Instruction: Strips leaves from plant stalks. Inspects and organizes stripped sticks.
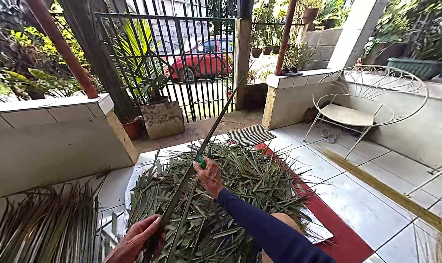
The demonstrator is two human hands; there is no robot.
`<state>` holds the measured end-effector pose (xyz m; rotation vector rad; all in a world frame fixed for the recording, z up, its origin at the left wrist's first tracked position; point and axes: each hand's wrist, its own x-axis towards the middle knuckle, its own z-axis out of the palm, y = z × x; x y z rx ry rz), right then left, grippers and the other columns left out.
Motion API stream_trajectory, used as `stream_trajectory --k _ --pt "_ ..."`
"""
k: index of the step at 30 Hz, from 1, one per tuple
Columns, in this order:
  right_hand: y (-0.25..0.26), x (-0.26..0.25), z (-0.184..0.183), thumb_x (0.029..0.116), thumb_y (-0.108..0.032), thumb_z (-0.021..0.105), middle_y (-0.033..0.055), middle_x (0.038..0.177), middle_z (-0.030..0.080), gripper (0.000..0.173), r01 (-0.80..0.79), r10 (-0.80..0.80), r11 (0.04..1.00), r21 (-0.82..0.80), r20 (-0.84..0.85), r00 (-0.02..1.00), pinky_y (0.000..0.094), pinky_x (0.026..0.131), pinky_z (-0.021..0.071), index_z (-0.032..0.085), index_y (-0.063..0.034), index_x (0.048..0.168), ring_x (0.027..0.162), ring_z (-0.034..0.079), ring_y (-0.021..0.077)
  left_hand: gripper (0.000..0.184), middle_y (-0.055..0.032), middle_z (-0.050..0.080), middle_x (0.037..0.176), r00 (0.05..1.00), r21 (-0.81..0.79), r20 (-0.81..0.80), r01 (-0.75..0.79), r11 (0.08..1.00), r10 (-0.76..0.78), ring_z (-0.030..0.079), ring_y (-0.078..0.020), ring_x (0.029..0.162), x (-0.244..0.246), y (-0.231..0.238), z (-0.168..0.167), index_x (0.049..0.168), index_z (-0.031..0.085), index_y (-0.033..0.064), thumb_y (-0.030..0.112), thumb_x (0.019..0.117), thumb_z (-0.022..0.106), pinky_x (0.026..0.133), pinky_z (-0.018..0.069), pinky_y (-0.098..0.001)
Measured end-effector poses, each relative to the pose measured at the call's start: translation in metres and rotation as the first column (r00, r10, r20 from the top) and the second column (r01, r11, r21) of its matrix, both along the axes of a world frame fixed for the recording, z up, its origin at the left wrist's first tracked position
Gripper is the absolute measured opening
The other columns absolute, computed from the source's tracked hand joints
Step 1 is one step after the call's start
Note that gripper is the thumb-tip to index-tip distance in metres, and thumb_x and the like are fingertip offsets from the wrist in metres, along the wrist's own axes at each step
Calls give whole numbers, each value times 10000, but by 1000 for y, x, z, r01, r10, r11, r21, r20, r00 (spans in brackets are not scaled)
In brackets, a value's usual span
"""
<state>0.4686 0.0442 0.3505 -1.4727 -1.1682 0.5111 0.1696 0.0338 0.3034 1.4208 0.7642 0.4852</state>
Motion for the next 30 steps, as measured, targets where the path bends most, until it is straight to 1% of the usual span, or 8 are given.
stream_trajectory --k 4,8,12,15,17,21,26,30 --pt "-11 -10 1 995 -350 638 47 748 637 297 -91 90 996 19 39 995 371 662 532 674 -62 933 679 626 154 413 -153 718 879 1000 76 -2 9 997 -9 717 -253 680 56 30 55 1188 649 65 427 1071 488 618 633 -410" --pt "-23 -1 8 983 -343 661 36 758 612 279 -182 183 980 79 -2 983 367 643 510 682 -64 982 667 586 142 295 -98 683 774 999 203 33 27 979 -35 669 -190 593 115 47 89 1140 667 49 305 1074 535 545 601 -340" --pt "-38 32 19 1007 -409 626 27 961 719 369 -262 265 964 55 -53 963 343 781 568 706 -104 1197 836 669 115 285 -72 649 750 992 235 125 -62 970 33 611 -154 544 139 49 90 1145 661 21 250 1096 498 489 554 -298" --pt "-41 53 16 1086 -391 479 4 889 672 410 -275 280 958 81 -63 958 289 605 487 648 -129 1352 662 565 107 291 -113 696 835 984 183 170 -80 980 49 658 -176 597 143 46 85 1163 645 -5 221 1104 473 512 573 -294" --pt "-45 59 16 1096 -338 470 2 879 668 403 -282 288 955 92 -60 956 274 596 474 612 -148 1422 645 549 99 298 -123 692 853 982 158 183 -72 985 43 636 -167 577 146 41 85 1205 631 -5 218 1107 459 491 551 -279" --pt "-53 61 19 1081 -306 529 8 883 687 387 -279 285 953 117 -47 957 265 645 501 619 -164 1429 695 587 93 308 -102 626 742 976 147 214 -72 987 39 579 -149 511 161 30 85 1281 616 22 238 1103 487 446 514 -267" --pt "-57 65 19 1071 -313 555 -1 859 689 392 -289 291 948 136 0 957 258 641 506 626 -173 1431 678 588 86 299 -150 669 818 964 143 266 -61 988 21 622 -182 554 177 25 90 1218 620 -10 217 1111 457 492 553 -288" --pt "-61 63 20 1071 -308 559 -1 872 689 380 -312 313 938 152 21 950 250 647 507 638 -192 1424 690 592 86 295 -102 611 708 961 155 275 -76 985 31 565 -146 494 179 23 94 1188 633 19 255 1109 475 446 507 -258"
